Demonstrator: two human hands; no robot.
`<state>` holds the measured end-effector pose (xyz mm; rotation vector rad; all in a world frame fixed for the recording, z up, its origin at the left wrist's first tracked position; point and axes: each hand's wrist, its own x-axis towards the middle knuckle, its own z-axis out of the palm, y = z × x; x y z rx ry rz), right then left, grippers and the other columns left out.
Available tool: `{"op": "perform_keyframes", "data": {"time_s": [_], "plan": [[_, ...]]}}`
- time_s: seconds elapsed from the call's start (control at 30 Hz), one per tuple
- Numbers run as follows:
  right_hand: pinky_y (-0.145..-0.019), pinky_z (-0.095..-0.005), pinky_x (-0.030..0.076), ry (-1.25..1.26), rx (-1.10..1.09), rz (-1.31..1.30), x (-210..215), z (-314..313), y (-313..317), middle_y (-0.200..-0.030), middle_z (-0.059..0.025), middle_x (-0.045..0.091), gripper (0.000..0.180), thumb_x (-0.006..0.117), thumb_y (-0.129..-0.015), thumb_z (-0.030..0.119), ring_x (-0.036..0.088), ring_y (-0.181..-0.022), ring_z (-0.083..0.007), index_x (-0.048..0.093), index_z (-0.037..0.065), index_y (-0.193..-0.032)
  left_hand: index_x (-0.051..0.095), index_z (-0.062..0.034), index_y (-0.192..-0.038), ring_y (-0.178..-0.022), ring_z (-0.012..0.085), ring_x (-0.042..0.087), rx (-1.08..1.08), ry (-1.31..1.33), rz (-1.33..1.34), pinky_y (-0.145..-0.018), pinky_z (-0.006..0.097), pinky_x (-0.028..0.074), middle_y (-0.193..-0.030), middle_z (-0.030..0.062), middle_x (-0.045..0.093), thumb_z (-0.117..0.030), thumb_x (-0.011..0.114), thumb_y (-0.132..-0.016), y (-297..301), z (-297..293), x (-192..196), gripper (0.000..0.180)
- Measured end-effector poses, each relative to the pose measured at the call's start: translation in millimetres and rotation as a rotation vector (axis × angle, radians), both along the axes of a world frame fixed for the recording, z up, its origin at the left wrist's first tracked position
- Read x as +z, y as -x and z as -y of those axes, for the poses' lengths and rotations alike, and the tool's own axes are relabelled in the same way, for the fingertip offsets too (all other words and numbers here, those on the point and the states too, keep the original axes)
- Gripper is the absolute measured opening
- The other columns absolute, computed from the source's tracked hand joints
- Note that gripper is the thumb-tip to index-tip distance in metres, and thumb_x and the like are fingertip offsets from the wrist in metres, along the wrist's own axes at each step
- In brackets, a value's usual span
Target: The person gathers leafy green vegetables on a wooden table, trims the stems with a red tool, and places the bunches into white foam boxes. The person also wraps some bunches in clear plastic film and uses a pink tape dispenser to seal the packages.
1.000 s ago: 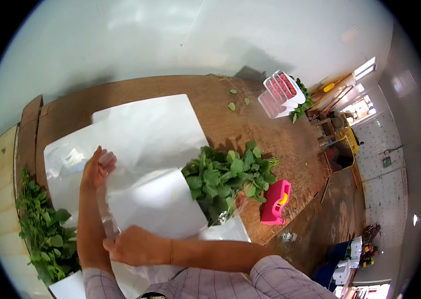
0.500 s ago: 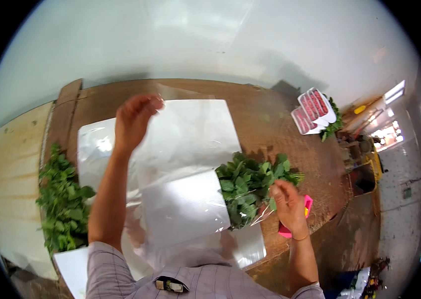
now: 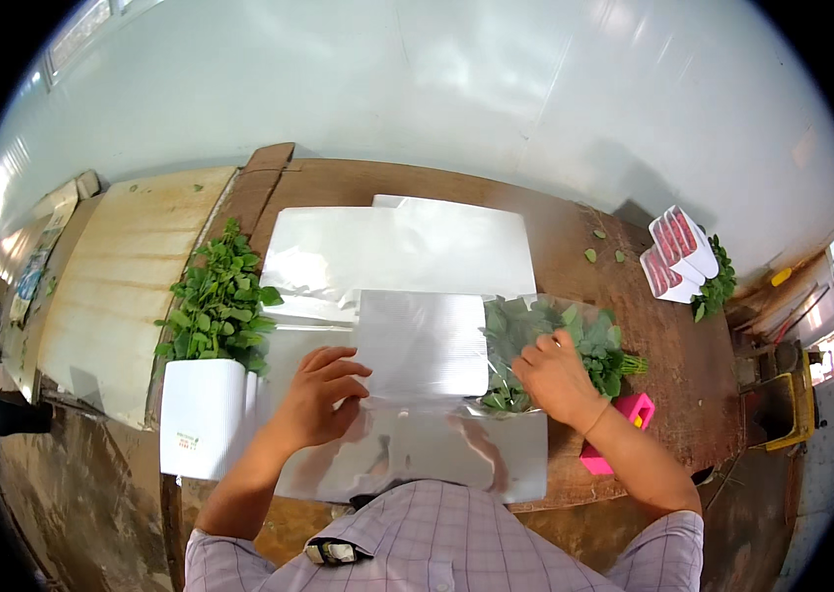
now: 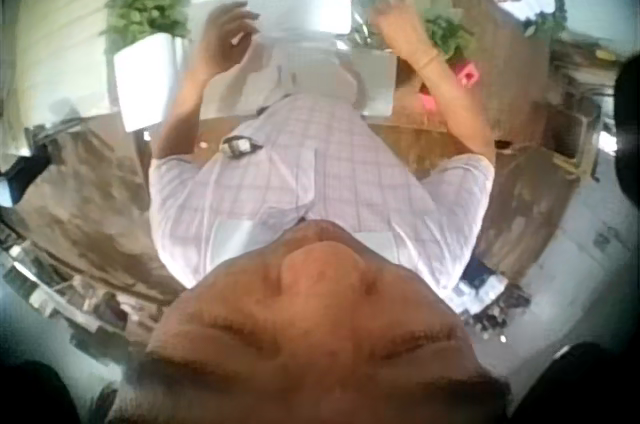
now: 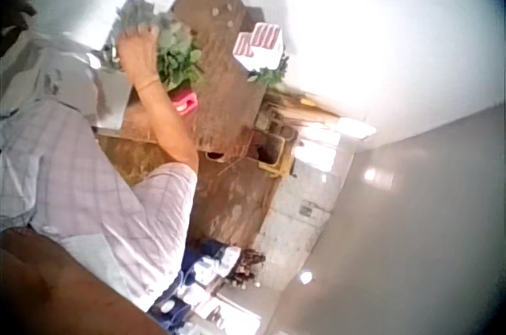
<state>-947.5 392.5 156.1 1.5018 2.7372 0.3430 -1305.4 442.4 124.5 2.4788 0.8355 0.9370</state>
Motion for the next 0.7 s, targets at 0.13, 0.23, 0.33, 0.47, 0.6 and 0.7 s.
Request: {"op": "perform_keyframes", "data": {"time_s": [0.13, 0.23, 0.33, 0.47, 0.6, 0.7], "plan": [[-0.076, -0.0391, 0.034, -0.073, -0.029, -0.082, -28, 30, 6, -0.076, -0.0034, 0.052, 0.005, 0.061, -0.071, 0.011, 0.050, -0.082, -0.0227, 0.056, 0.012, -0.072, 0.062, -0.0157, -0.119, -0.137, 0.0359, 0.032, 0.030, 0.008, -0.377, -0.112, 0.054, 0.023, -0.141, 0.0165, 0.045, -0.021, 0.072, -0.071, -37, 25, 13, 0.049], [-0.076, -0.0388, 0.034, -0.084, -0.069, -0.126, -49, 35, 13, -0.077, -0.0035, 0.052, 0.005, 0.060, -0.071, 0.011, 0.050, -0.083, -0.0228, 0.056, 0.013, -0.072, 0.040, -0.0206, -0.144, -0.142, 0.0393, 0.019, -0.109, 0.013, -0.488, -0.114, 0.057, 0.014, -0.153, 0.0197, 0.023, -0.032, 0.072, -0.073, -88, 35, -4, 0.079], [-0.077, -0.0387, 0.035, -0.100, -0.135, -0.130, -68, 42, 15, -0.078, -0.0025, 0.053, 0.003, 0.059, -0.071, 0.012, 0.050, -0.086, -0.0226, 0.057, 0.013, -0.073, 0.029, -0.0222, -0.149, -0.142, 0.0409, 0.022, -0.063, -0.114, -0.619, -0.113, 0.059, 0.015, -0.154, 0.0181, 0.022, -0.020, 0.070, -0.073, -124, 21, -55, 0.086], [-0.080, -0.0393, 0.036, -0.093, -0.281, -0.203, -114, 53, 19, -0.082, -0.0027, 0.054, 0.007, 0.057, -0.073, 0.015, 0.050, -0.089, -0.0220, 0.061, 0.013, -0.079, 0.036, -0.0234, -0.146, -0.141, 0.0407, 0.024, 0.033, -0.124, -0.631, -0.112, 0.060, 0.017, -0.153, 0.0192, 0.026, -0.013, 0.064, -0.076, -136, 0, -77, 0.076], [-0.076, -0.0433, 0.043, -0.057, -0.422, -0.458, -133, 55, 29, -0.091, -0.0082, 0.061, 0.009, 0.055, -0.079, 0.009, 0.054, -0.092, -0.0286, 0.061, 0.009, -0.086, 0.046, -0.0216, -0.140, -0.138, 0.0409, 0.030, 0.069, -0.205, -0.585, -0.110, 0.060, 0.021, -0.147, 0.0185, 0.036, -0.013, 0.067, -0.077, -130, 0, -87, 0.067], [-0.074, -0.0413, 0.047, 0.263, -0.514, -0.882, -162, 74, -4, -0.090, -0.0107, 0.061, 0.015, 0.057, -0.079, 0.008, 0.058, -0.089, -0.0278, 0.060, 0.007, -0.094, 0.048, -0.0210, -0.138, -0.137, 0.0408, 0.031, 0.078, -0.211, -0.583, -0.109, 0.060, 0.023, -0.146, 0.0172, 0.038, -0.012, 0.067, -0.077, -135, 6, -85, 0.064]]}}
